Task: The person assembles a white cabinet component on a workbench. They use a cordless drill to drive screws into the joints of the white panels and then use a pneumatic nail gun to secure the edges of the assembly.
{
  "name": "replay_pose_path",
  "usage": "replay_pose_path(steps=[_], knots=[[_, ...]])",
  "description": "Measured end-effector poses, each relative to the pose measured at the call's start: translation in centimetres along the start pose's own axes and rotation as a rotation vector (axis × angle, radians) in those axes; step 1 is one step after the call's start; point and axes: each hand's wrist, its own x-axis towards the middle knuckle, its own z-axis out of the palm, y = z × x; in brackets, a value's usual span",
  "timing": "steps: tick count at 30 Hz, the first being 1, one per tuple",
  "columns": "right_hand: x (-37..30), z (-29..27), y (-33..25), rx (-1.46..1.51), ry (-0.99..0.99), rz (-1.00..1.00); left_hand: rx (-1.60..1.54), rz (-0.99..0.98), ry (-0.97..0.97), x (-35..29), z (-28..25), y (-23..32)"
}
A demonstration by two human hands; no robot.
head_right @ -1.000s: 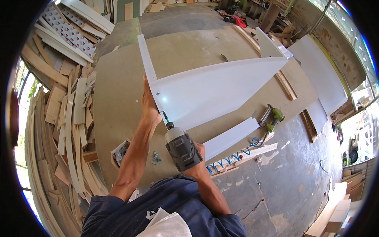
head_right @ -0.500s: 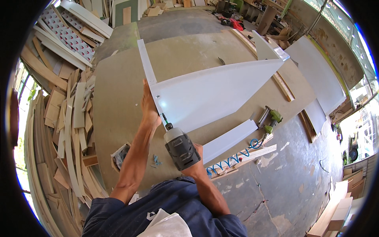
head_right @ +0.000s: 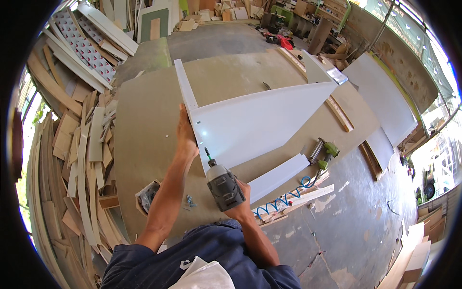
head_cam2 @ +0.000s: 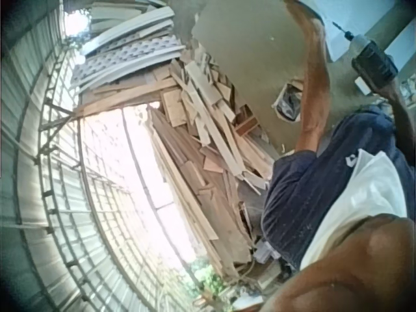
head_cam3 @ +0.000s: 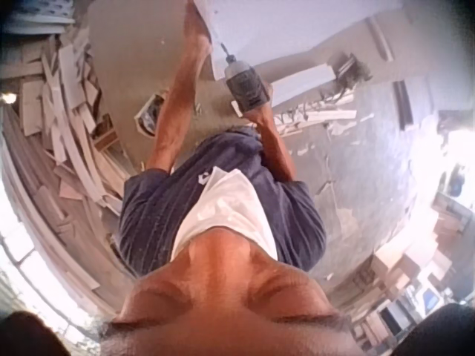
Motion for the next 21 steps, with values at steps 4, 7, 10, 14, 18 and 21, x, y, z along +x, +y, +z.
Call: replay_pose_path(steps=[4,7,10,14,18,21], knots=[[-2.0,-1.3,-0.6,-0.029,-0.046,0.083,-0.015,-0.013,-0.041,0.0,-0.6,0.3],[-3.4,-2.0,-0.9,-0.033,-0.018,0.161,-0.077,-0.028,-0.074,-0.1,-0.7,0.3],[-4.7,-2.6,-0.9,0.018,0.015,0.241,-0.082,-0.005,-0.161,-0.6,-1.6,0.1],[-6.2,-2.8,0.0,0.021,0.041,0.316,-0.051,0.015,-0.238,-1.7,-2.5,0.1],[-7.2,-2.7,0.5,0.01,0.048,0.386,0.045,0.03,-0.184,-2.3,-3.2,0.0],[-7.4,-2.6,0.3,-0.047,0.103,0.269,0.159,0.052,-0.174,-2.7,-4.4,0.2]])
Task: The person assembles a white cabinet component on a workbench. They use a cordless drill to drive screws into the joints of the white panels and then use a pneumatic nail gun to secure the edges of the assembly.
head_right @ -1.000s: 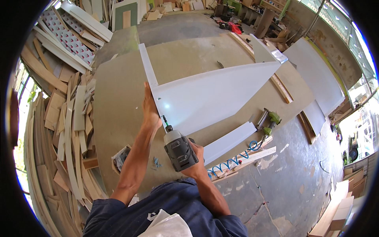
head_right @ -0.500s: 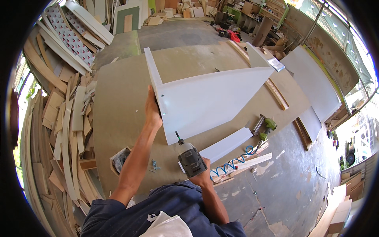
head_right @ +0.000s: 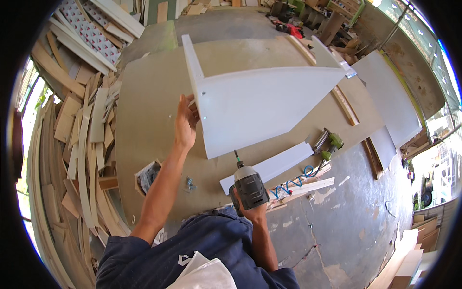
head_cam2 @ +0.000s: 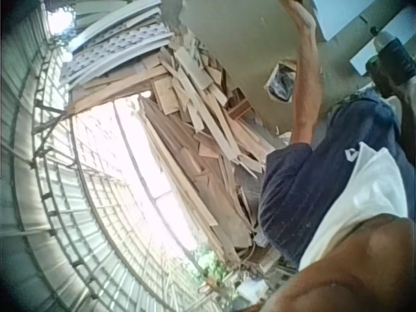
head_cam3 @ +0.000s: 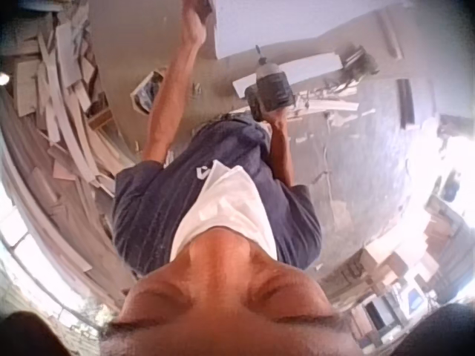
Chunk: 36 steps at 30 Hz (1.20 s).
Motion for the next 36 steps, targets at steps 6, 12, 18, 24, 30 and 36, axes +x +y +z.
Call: replay_pose_path(steps=[6,12,18,24,30,36], knots=[[-2.5,-0.6,1.3,-0.004,-0.034,0.083,0.137,-0.058,-0.078,-1.6,-3.6,0.2],[-4.2,-0.9,2.1,-0.007,-0.012,0.095,0.532,-0.115,-0.014,-4.3,-7.9,-2.0],[-6.1,-1.4,1.5,0.054,0.028,0.301,1.455,-0.372,-0.264,-13.6,-15.1,-10.2],[-7.1,-1.6,2.3,-0.049,0.044,0.177,1.602,-0.308,-0.211,-18.4,-16.3,-14.2],[-6.7,-1.6,1.0,-0.014,0.055,0.276,1.71,-0.223,-0.168,-19.4,-17.5,-16.4],[-4.9,-2.2,-1.0,-0.019,0.115,0.165,1.929,-0.108,-0.265,-19.8,-15.9,-16.2]])
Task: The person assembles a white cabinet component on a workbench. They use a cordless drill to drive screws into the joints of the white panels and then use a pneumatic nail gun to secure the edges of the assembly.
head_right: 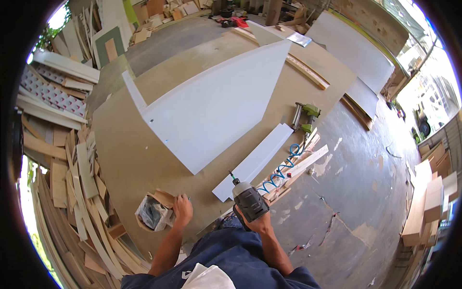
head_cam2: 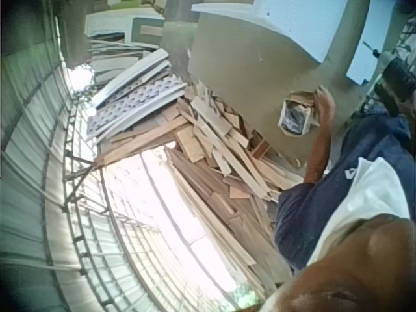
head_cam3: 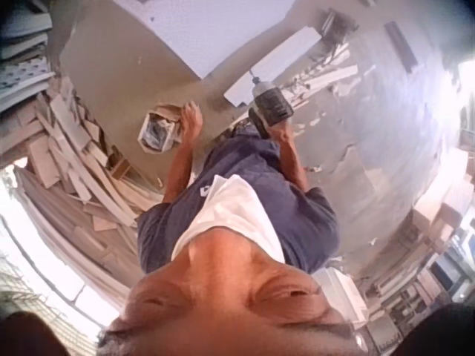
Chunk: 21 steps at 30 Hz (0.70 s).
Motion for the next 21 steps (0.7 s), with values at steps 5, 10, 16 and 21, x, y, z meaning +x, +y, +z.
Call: replay_pose_path(steps=[5,10,16,21], knots=[[1.4,-0.5,0.7,0.08,-0.026,0.038,0.091,0.091,-0.019,-0.3,-0.2,0.1],[4.5,-1.7,1.6,0.108,-0.078,0.01,0.048,0.044,-0.091,-0.6,-1.0,0.5],[9.6,-4.4,5.5,0.164,-0.23,-0.08,0.035,-0.169,-0.146,-0.3,-0.7,1.2],[13.5,-8.0,10.6,0.267,-0.421,-0.022,-0.043,-0.263,-0.082,-0.5,-2.7,3.1]])
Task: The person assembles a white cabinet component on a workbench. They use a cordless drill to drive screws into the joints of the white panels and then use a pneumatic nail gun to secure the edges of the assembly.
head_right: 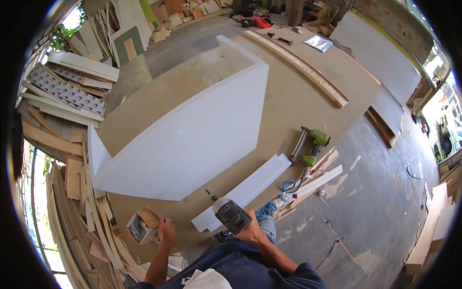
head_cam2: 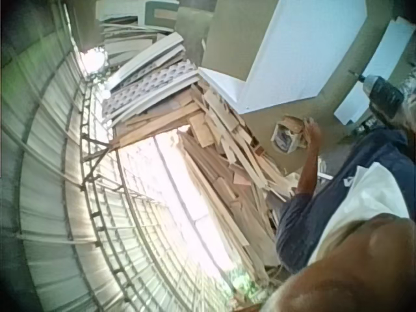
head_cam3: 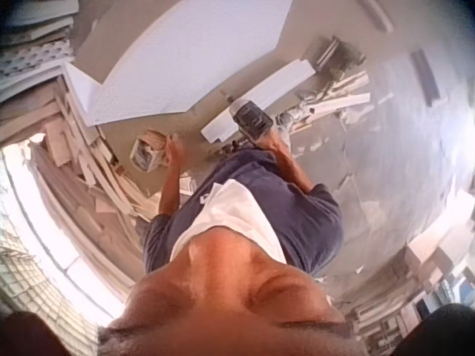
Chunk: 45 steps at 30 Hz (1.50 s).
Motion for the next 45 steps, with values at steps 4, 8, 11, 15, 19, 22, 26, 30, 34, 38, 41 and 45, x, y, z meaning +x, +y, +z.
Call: replay_pose_path(steps=[4,8,11,15,19,22,26,30,34,38,41,45], knots=[[1.9,-6.3,0.0,0.122,-0.156,0.057,0.067,-0.177,0.262,-0.7,-0.2,1.7],[4.2,-13.1,-2.7,0.17,-0.304,0.133,-0.412,-0.367,0.471,-1.6,-3.4,7.6],[5.6,-16.2,-2.8,0.172,-0.351,0.035,-1.056,-0.433,0.566,-1.7,-8.1,17.4],[7.5,-19.0,-3.6,0.145,-0.404,-0.115,-1.75,-0.346,0.477,0.1,-14.4,32.1],[8.4,-21.0,-4.4,0.176,-0.399,-0.325,-2.08,-0.16,0.276,2.7,-19.0,41.4],[8.3,-22.4,-4.7,0.19,-0.394,-0.31,-2.13,-0.118,0.182,3.9,-21.1,45.2],[7.6,-23.6,-3.7,0.177,-0.324,-0.351,-2.21,-0.088,0.062,4.5,-21.9,47.5],[6.9,-24.6,-3.1,0.204,-0.257,-0.369,-2.192,-0.104,0.03,4.8,-21.9,49.5],[6.7,-26.1,-2.9,0.203,-0.241,-0.344,-2.106,-0.094,-0.003,5.3,-21.6,51.0],[6.6,-26.2,-1.8,0.214,-0.164,-0.364,-1.971,-0.039,0.038,5.6,-21.6,52.2],[6.9,-26.2,-1.5,0.217,-0.113,-0.406,-1.883,-0.013,0.04,5.8,-21.7,52.6],[7.0,-26.1,-1.5,0.179,-0.093,-0.369,-1.835,0.006,0.027,6.5,-22.2,52.9]])
